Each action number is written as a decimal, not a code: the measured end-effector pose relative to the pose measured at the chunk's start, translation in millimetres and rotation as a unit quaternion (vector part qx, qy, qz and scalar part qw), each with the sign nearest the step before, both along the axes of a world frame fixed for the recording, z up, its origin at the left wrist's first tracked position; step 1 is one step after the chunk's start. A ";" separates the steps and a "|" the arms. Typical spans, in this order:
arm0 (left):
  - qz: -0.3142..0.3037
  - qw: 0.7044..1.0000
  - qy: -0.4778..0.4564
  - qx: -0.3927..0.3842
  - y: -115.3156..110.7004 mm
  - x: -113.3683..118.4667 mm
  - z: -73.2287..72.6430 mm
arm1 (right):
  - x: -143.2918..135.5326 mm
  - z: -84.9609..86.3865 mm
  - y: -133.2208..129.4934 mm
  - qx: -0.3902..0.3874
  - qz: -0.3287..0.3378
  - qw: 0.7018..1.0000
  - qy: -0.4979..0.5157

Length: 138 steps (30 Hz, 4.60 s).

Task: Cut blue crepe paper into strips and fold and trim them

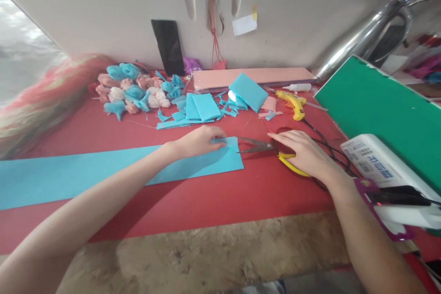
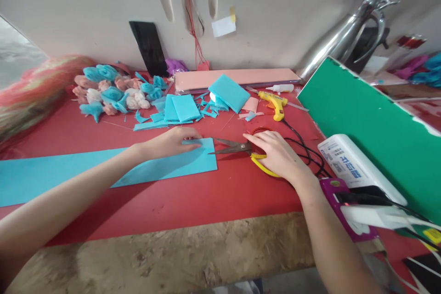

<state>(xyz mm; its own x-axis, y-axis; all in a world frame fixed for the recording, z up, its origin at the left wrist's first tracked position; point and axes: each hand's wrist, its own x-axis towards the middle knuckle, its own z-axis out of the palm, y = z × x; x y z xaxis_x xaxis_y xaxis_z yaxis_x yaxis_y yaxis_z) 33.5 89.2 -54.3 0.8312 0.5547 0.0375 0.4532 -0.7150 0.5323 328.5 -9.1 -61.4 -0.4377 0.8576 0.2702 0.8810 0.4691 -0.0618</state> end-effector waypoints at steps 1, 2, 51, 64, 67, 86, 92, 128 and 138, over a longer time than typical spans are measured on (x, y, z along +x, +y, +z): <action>0.003 1.000 -0.002 0.004 0.0 1.6 -1.6 | -1.1 1.3 -0.8 -0.004 0.006 1.000 0.000; 0.004 1.000 -0.004 0.007 0.0 2.5 -3.3 | -2.0 2.1 -1.7 -0.008 0.011 1.000 -0.003; -0.071 0.989 -0.101 0.085 -4.4 -17.4 -15.9 | -33.1 -0.3 -8.2 -0.043 0.107 0.989 -0.089; -0.174 0.983 -0.036 0.053 -7.0 -24.6 -24.4 | -43.9 -1.7 -2.1 -0.039 0.132 0.986 -0.095; -0.176 0.982 -0.035 0.065 -7.1 -25.1 -24.6 | -42.4 -3.0 -2.5 -0.035 0.134 0.986 -0.093; -0.170 0.983 -0.035 0.065 -9.1 -23.4 -23.9 | -32.9 -1.4 -13.2 -0.061 0.117 0.991 -0.029; -0.176 0.981 -0.039 0.069 -8.3 -23.9 -25.5 | -31.6 3.6 -18.4 -0.058 0.095 0.993 -0.039; -0.186 0.979 -0.037 0.077 -7.6 -24.8 -26.8 | -38.7 6.4 -26.0 -0.051 0.102 0.984 -0.137; -0.188 0.978 -0.052 0.080 -5.9 -24.0 -29.5 | -56.4 10.0 -29.1 -0.026 0.072 0.973 -0.216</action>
